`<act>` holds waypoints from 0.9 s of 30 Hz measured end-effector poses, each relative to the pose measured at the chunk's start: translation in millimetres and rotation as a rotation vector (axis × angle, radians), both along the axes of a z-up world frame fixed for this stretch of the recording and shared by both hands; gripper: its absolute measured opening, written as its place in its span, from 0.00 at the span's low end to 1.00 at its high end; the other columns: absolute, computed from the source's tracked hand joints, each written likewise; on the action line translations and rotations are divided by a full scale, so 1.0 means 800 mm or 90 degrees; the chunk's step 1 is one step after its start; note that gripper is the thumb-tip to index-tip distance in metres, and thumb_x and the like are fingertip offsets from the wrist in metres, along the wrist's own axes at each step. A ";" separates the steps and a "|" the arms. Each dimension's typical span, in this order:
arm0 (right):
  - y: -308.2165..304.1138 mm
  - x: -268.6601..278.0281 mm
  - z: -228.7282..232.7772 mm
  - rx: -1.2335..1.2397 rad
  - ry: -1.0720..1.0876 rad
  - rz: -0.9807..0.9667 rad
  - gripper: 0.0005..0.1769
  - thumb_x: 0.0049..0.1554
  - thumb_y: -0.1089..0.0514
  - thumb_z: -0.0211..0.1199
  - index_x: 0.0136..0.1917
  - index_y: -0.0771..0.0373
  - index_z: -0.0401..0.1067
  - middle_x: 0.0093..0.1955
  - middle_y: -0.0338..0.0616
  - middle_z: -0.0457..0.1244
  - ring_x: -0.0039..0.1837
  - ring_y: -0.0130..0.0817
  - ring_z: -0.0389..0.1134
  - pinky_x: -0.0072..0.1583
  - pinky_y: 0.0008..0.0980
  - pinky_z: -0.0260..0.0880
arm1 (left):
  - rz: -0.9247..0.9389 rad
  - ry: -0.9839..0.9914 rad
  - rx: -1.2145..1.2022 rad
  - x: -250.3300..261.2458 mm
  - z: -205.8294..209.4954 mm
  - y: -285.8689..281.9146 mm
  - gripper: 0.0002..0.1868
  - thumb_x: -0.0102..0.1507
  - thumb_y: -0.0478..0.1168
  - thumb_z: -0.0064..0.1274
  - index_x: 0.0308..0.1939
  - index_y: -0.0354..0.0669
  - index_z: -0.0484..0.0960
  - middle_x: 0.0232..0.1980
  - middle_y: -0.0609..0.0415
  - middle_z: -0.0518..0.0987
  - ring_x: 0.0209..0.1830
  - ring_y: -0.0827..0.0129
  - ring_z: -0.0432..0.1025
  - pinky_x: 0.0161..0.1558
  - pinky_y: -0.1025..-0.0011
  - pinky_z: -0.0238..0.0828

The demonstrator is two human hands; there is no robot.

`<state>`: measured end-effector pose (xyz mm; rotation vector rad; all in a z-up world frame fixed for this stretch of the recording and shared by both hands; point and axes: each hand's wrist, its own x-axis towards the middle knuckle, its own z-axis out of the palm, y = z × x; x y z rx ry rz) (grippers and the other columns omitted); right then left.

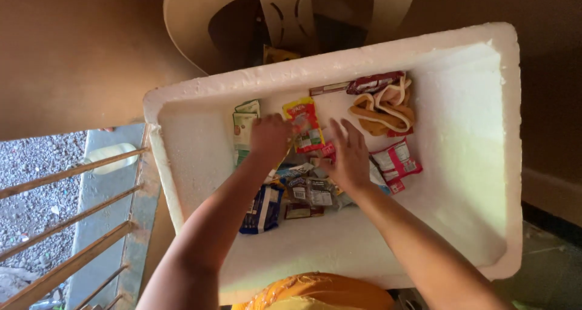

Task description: Organizing and restocking various condiment sachets and snack packets from a container onto a store shelf.

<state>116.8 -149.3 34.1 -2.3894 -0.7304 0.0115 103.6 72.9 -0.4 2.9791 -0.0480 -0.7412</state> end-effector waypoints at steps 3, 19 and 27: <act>0.008 0.022 0.011 -0.047 0.019 0.149 0.52 0.36 0.46 0.76 0.71 0.66 0.66 0.65 0.61 0.65 0.64 0.62 0.65 0.58 0.54 0.66 | -0.091 -0.024 -0.231 -0.002 0.020 -0.010 0.14 0.60 0.42 0.57 0.50 0.57 0.86 0.44 0.51 0.83 0.44 0.55 0.79 0.44 0.53 0.74; -0.123 -0.005 -0.173 0.122 0.757 -0.407 0.14 0.62 0.48 0.70 0.53 0.60 0.81 0.40 0.43 0.65 0.37 0.28 0.62 0.36 0.35 0.61 | 0.038 0.126 -0.011 0.003 -0.108 -0.083 0.56 0.51 0.42 0.66 0.79 0.80 0.54 0.84 0.37 0.45 0.69 0.26 0.58 0.56 0.41 0.68; -0.094 0.013 -0.107 0.674 1.067 -0.471 0.25 0.57 0.44 0.65 0.62 0.58 0.70 0.52 0.40 0.71 0.53 0.33 0.74 0.54 0.39 0.78 | 0.478 0.082 -0.466 -0.001 -0.025 -0.038 0.27 0.63 0.43 0.51 0.66 0.59 0.62 0.51 0.40 0.82 0.43 0.50 0.79 0.45 0.53 0.73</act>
